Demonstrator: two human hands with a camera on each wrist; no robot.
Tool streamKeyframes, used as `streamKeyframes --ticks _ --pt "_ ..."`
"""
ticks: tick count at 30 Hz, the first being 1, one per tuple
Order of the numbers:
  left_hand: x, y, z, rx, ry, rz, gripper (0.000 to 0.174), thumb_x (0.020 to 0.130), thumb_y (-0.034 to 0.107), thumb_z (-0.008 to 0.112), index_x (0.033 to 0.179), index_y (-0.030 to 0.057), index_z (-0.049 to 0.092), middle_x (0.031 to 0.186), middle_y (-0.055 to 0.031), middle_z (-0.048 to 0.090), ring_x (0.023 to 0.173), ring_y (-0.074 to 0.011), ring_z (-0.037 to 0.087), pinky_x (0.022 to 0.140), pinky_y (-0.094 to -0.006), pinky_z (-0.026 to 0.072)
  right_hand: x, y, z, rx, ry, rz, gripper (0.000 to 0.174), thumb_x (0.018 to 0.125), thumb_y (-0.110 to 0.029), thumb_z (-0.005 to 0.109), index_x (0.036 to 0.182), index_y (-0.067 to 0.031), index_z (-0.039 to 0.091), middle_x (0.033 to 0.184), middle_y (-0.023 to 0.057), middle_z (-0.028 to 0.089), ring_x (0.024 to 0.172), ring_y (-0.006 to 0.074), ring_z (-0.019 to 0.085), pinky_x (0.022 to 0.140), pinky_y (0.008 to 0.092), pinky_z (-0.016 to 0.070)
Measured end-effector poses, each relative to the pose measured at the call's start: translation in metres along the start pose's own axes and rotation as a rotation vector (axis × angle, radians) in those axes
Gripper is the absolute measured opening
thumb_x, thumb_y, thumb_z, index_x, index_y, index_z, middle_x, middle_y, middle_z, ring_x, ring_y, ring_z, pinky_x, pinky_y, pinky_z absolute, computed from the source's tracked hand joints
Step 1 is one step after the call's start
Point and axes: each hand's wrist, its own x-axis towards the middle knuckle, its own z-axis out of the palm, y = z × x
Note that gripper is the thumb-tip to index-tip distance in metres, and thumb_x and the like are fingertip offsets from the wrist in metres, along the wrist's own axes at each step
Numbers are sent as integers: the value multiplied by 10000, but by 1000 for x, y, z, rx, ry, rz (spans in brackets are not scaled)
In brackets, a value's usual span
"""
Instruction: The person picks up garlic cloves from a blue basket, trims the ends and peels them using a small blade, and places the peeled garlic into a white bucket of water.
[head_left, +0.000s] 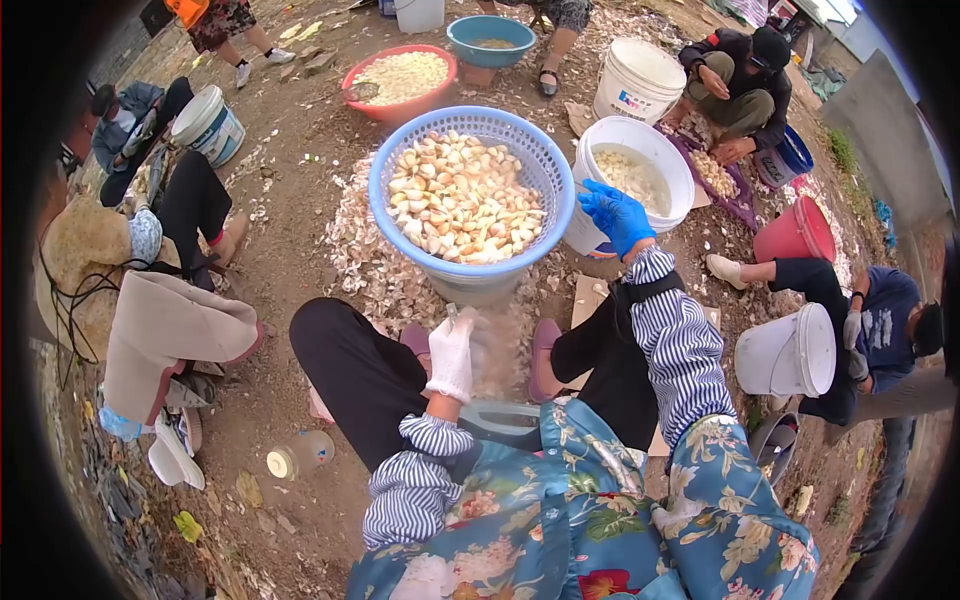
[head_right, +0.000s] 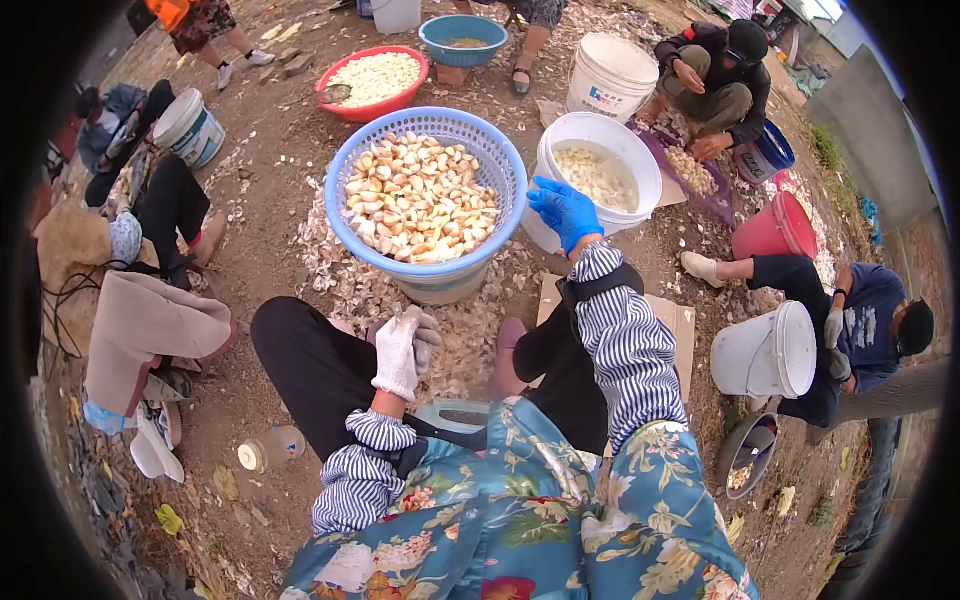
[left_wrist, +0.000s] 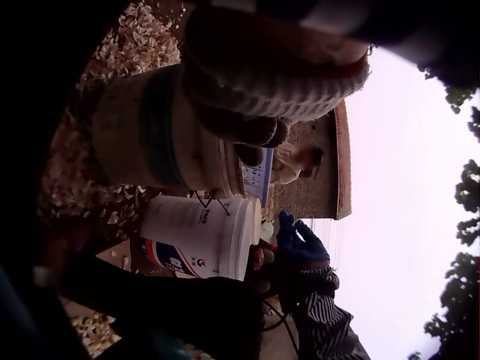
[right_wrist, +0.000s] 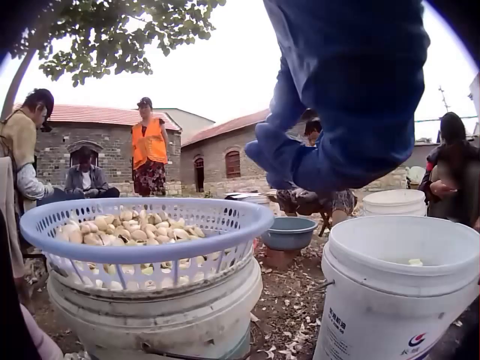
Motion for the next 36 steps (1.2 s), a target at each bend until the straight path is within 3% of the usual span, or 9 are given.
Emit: streamKeyframes --ticks 7,9,13,18,22,25,28,30,36 --pt "-9 32 9 -255 55 -147 431 942 359 460 851 -37 605 642 -157 629 420 -190 554 364 -267 436 23 24 103 -549 -430 30 270 853 -43 579 1108 -35 669 1062 45 682 886 98 630 781 221 509" --pt "-11 33 4 -131 29 -17 478 950 373 454 831 -56 627 694 -165 652 530 -212 616 471 -281 491 33 34 131 -725 -548 0 263 800 -60 626 1048 -72 712 937 42 704 789 89 624 745 253 518" --pt "-11 31 2 90 59 123 535 960 435 438 814 -27 665 690 -114 665 545 -156 608 513 -261 464 61 76 157 -1463 -510 -463 260 726 -108 651 977 -80 713 936 136 692 864 302 656 792 385 520" --pt "-7 27 -1 100 58 93 538 959 455 430 810 -6 663 658 -86 661 531 -134 605 466 -238 444 67 108 169 -1633 -230 -562 179 697 -172 674 852 -84 669 862 140 664 847 331 635 767 436 500" --pt "-12 37 -6 -39 74 1 536 959 460 425 848 -12 654 702 -98 672 545 -148 626 440 -240 455 55 85 158 -1507 -273 -494 230 712 -209 704 908 -88 690 853 136 675 798 266 654 698 385 514" --pt "-12 38 -12 -213 140 12 511 964 446 426 900 -13 644 756 -110 679 577 -171 647 427 -249 464 45 65 145 -562 -235 17 273 802 -110 682 1061 -25 668 915 87 701 784 178 660 688 305 525" --pt "-16 45 -12 -446 95 20 447 971 396 435 1007 -17 602 912 -123 672 786 -204 666 562 -274 516 4 48 130 -248 -230 -57 261 834 -38 648 1090 14 638 967 80 688 807 148 651 705 276 529" --pt "-12 38 -19 -588 -20 63 367 968 319 466 1064 -18 577 1027 -125 644 945 -219 635 718 -313 528 -30 42 121 -278 -315 -44 319 841 -76 660 1143 13 609 1027 81 677 839 131 647 723 256 523" --pt "-10 26 -12 -768 -127 67 253 871 34 580 1104 -62 553 1056 -192 617 958 -289 625 838 -352 538 -113 80 107 -238 -290 15 370 781 20 691 1142 24 606 1004 94 674 872 148 642 774 277 536"
